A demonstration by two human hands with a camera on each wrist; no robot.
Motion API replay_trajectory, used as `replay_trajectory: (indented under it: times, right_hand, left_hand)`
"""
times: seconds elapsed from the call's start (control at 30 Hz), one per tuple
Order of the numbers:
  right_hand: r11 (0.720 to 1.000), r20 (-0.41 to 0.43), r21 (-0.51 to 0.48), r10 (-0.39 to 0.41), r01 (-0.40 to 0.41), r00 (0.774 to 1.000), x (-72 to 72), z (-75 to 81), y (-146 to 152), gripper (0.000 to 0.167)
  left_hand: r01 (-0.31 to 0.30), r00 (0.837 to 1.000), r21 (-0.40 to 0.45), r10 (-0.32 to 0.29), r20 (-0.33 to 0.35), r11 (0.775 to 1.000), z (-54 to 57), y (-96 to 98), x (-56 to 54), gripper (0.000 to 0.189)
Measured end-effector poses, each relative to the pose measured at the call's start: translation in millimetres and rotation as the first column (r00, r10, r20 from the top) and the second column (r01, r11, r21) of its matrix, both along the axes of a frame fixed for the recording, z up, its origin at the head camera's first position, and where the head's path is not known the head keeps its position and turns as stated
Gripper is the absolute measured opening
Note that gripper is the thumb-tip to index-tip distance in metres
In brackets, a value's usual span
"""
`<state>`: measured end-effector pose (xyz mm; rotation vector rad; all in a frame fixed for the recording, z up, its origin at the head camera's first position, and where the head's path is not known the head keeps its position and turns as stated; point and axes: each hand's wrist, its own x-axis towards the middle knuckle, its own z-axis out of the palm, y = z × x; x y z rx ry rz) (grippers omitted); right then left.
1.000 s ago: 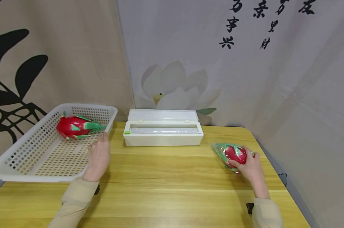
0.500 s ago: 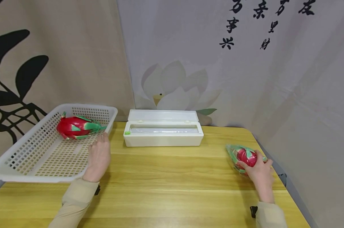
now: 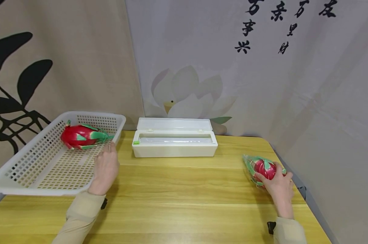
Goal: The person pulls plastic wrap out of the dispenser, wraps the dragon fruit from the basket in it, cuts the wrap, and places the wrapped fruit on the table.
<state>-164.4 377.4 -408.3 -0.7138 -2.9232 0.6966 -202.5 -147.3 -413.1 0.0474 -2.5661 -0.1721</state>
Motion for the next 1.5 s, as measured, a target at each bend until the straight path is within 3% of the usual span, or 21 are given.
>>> replay_trajectory:
  times: [0.27, 0.53, 0.67, 0.73, 0.83, 0.93, 1.0, 1.13, 1.23, 1.37, 1.5]
  right_hand:
    - [1.000, -0.020, -0.025, 0.017, -0.017, 1.000, 1.8, 0.6, 1, 0.097]
    - [0.998, -0.029, -0.052, 0.027, -0.029, 0.999, 1.7, 6.7, 6, 0.099]
    - [0.999, -0.017, -0.051, -0.002, 0.001, 1.000, -1.3, 11.6, 7, 0.092]
    - [1.000, -0.036, -0.022, -0.020, 0.019, 0.999, -2.0, 14.2, 3, 0.087]
    - [0.998, -0.144, 0.044, -0.029, 0.036, 0.989, -6.3, 17.3, -10, 0.080]
    - [0.993, -0.305, 0.119, 0.044, -0.008, 0.951, -18.4, 20.3, -30, 0.068]
    - [0.985, -0.405, 0.159, 0.126, -0.067, 0.906, -31.1, 22.0, -46, 0.057]
    - [0.953, -0.537, 0.212, 0.299, -0.217, 0.789, -61.3, 20.2, -76, 0.039]
    - [0.909, -0.533, 0.233, 0.416, -0.345, 0.737, -84.1, 15.8, -98, 0.031]
    - [0.831, -0.425, 0.248, 0.555, -0.497, 0.715, -108.9, 8.0, -123, 0.026]
    - [0.775, -0.345, 0.312, 0.632, -0.550, 0.694, -125.4, 0.6, -139, 0.025]
  left_hand:
    - [0.023, 0.999, 0.042, -0.021, -0.036, 0.999, -1.2, -0.4, 0.6, 0.041]
    - [0.116, 0.981, 0.055, -0.106, -0.162, 0.992, 6.8, 8.6, 1.7, 0.038]
    - [0.161, 0.973, 0.065, -0.147, -0.178, 0.985, 11.5, 15.6, -3.6, 0.030]
    - [0.194, 0.967, 0.072, -0.179, -0.179, 0.978, 13.1, 19.3, -7.6, 0.029]
    - [0.260, 0.956, 0.067, -0.246, -0.162, 0.963, 14.7, 24.4, -15.7, 0.031]
    - [0.335, 0.939, 0.070, -0.327, -0.105, 0.940, 15.2, 29.1, -26.5, 0.034]
    - [0.390, 0.921, 0.100, -0.386, -0.054, 0.916, 14.4, 32.3, -35.0, 0.036]
    - [0.450, 0.887, 0.176, -0.462, 0.029, 0.876, 10.4, 36.5, -51.6, 0.038]
    - [0.449, 0.880, 0.208, -0.471, 0.064, 0.869, 6.6, 37.1, -61.9, 0.038]
    - [0.433, 0.884, 0.211, -0.458, 0.090, 0.876, 3.8, 37.8, -72.3, 0.035]
    - [0.395, 0.897, 0.194, -0.423, 0.130, 0.898, 2.7, 40.1, -79.7, 0.031]
